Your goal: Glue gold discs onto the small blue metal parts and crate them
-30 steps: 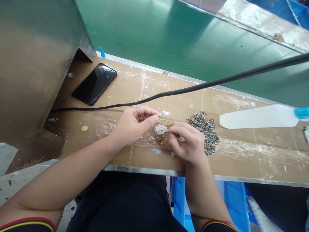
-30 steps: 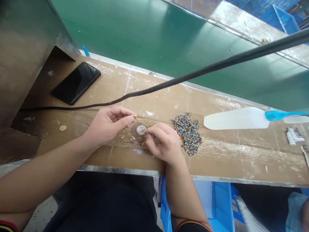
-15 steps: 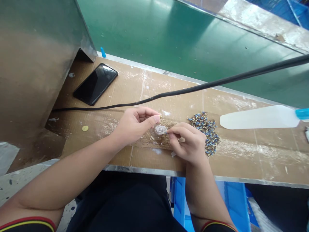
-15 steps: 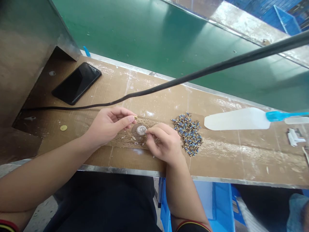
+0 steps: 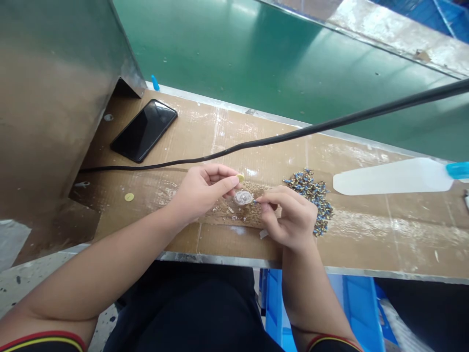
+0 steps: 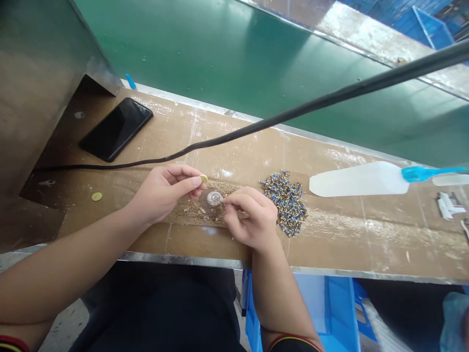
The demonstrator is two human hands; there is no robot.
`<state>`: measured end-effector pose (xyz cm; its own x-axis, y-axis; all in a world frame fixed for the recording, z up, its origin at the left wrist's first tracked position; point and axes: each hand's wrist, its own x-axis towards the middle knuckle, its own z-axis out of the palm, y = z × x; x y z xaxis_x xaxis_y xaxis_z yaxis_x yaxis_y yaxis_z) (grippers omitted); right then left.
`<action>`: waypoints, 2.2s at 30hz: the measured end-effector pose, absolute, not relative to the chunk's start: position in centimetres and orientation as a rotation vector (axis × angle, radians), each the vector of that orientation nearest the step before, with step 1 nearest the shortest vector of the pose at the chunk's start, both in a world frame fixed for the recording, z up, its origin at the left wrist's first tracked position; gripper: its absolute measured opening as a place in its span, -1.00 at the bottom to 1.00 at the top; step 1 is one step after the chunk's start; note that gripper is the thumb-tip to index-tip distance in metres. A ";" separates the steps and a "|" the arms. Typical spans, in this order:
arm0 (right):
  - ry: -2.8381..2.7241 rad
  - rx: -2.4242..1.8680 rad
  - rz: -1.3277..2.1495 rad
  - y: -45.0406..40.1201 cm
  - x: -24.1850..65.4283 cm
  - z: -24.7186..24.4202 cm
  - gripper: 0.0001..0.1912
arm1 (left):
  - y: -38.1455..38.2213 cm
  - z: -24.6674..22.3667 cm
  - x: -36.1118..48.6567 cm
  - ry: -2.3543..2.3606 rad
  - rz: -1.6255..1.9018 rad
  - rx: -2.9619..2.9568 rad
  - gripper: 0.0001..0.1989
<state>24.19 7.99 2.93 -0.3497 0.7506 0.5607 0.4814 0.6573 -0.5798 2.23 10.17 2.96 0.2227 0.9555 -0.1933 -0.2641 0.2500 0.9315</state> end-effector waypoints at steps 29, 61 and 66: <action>-1.752 -1.019 0.141 6.9 20.2 2.8 -0.78 | 9.4 3.7 2.8 0.936 1.079 1.027 -0.96; -1.773 -1.097 0.161 7.3 20.8 1.4 -0.73 | 9.3 3.0 2.4 1.131 1.237 1.725 -0.90; -1.857 -0.960 0.077 7.6 20.8 1.3 -0.74 | 9.2 3.0 2.4 1.148 1.242 1.875 -0.89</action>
